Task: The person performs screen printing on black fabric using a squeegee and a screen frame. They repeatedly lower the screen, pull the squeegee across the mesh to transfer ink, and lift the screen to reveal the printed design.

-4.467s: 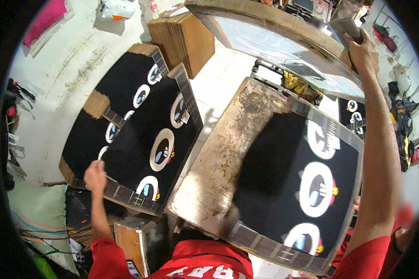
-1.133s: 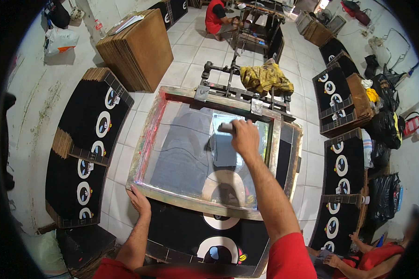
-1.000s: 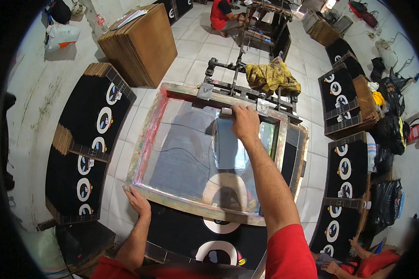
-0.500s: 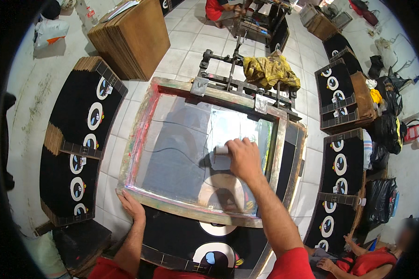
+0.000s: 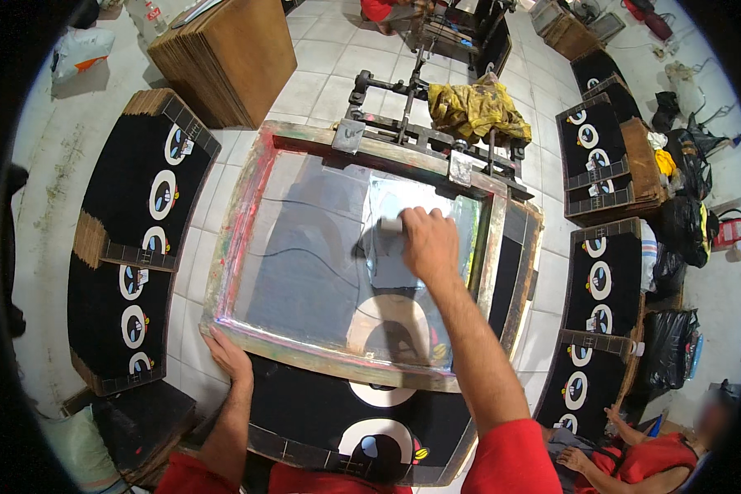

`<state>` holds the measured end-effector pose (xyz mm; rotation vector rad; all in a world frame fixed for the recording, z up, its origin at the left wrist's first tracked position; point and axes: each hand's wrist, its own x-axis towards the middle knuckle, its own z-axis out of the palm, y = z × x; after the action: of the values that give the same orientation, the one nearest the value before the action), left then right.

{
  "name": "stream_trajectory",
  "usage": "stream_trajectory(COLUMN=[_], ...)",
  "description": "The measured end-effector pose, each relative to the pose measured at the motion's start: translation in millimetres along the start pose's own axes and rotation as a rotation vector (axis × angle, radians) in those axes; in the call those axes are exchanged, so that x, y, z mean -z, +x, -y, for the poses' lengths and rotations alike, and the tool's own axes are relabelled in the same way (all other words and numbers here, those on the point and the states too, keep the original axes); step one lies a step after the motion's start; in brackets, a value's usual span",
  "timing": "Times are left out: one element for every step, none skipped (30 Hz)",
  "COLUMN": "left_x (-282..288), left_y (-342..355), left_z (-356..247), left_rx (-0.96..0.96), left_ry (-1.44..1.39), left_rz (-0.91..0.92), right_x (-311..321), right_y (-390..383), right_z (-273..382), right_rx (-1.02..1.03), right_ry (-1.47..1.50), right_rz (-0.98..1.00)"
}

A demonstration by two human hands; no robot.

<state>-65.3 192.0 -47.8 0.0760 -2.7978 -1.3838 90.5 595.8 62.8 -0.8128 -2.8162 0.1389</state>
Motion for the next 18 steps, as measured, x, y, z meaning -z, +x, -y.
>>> stream_trajectory(left_x=[-0.1, -0.1, 0.1, 0.2, 0.7, 1.4, 2.2, 2.9, 3.5, 4.0, 4.3, 4.6, 4.9, 5.2, 5.3, 5.8, 6.1, 6.7], left_y=[-0.3, -0.2, -0.9, -1.2, -0.8, -1.3, -2.1, -1.9, -1.5, -1.1, -1.0, -1.3, -2.1, -3.4, -5.0, -7.2, -9.6, -11.9], left_z=[0.0, -0.2, -0.6, -1.3, -2.3, -3.3, -4.5, -5.8, -7.1, -8.3, -9.1, -9.6, -9.6, -9.2, -8.7, -7.9, -7.0, -6.2], left_rx=[0.005, 0.009, -0.018, 0.007, 0.0, -0.009, 0.011, 0.027, 0.023, 0.043, 0.045, 0.033, 0.046, 0.045, 0.033, -0.024, -0.092, -0.16], left_ry=[0.003, 0.005, -0.015, 0.011, 0.016, 0.005, 0.007, -0.007, -0.037, -0.014, -0.007, -0.013, -0.044, -0.086, -0.148, -0.175, -0.224, -0.271], left_rz=[0.002, 0.003, 0.0, 0.004, 0.005, 0.003, 0.016, 0.027, 0.031, 0.039, 0.04, 0.036, 0.039, 0.037, 0.033, 0.016, -0.006, -0.027], right_x=[4.3, 8.1, 10.6, 12.1, 13.2, 12.9, 12.4, 12.0, 11.7, 12.3, 13.0, 14.1, 15.5, 17.6, 20.0, 21.9, 23.3, 24.7], right_y=[-19.4, -39.5, -57.2, -71.1, -83.2, -89.4, -93.5, -96.8, -98.4, -99.9, -100.8, -100.5, -100.3, -99.5, -97.5, -93.6, -87.3, -80.3], right_z=[8.2, 17.2, 25.0, 30.8, 36.2, 38.7, 39.8, 41.5, 42.0, 42.5, 42.8, 42.6, 42.6, 41.8, 40.3, 38.7, 36.2, 33.8], right_rx=[0.001, -0.008, -0.004, -0.013, -0.013, -0.012, -0.01, -0.007, -0.011, -0.007, -0.007, 0.0, 0.009, 0.026, 0.05, 0.036, 0.033, 0.017], right_ry=[0.025, 0.02, 0.01, 0.023, 0.036, 0.05, 0.045, 0.042, 0.027, 0.046, 0.052, 0.048, 0.049, 0.041, 0.024, 0.015, -0.003, -0.038], right_rz=[-0.002, 0.0, -0.012, -0.017, -0.033, -0.049, -0.048, -0.048, -0.049, -0.056, -0.061, -0.046, -0.056, -0.045, -0.058, -0.026, -0.019, 0.019])
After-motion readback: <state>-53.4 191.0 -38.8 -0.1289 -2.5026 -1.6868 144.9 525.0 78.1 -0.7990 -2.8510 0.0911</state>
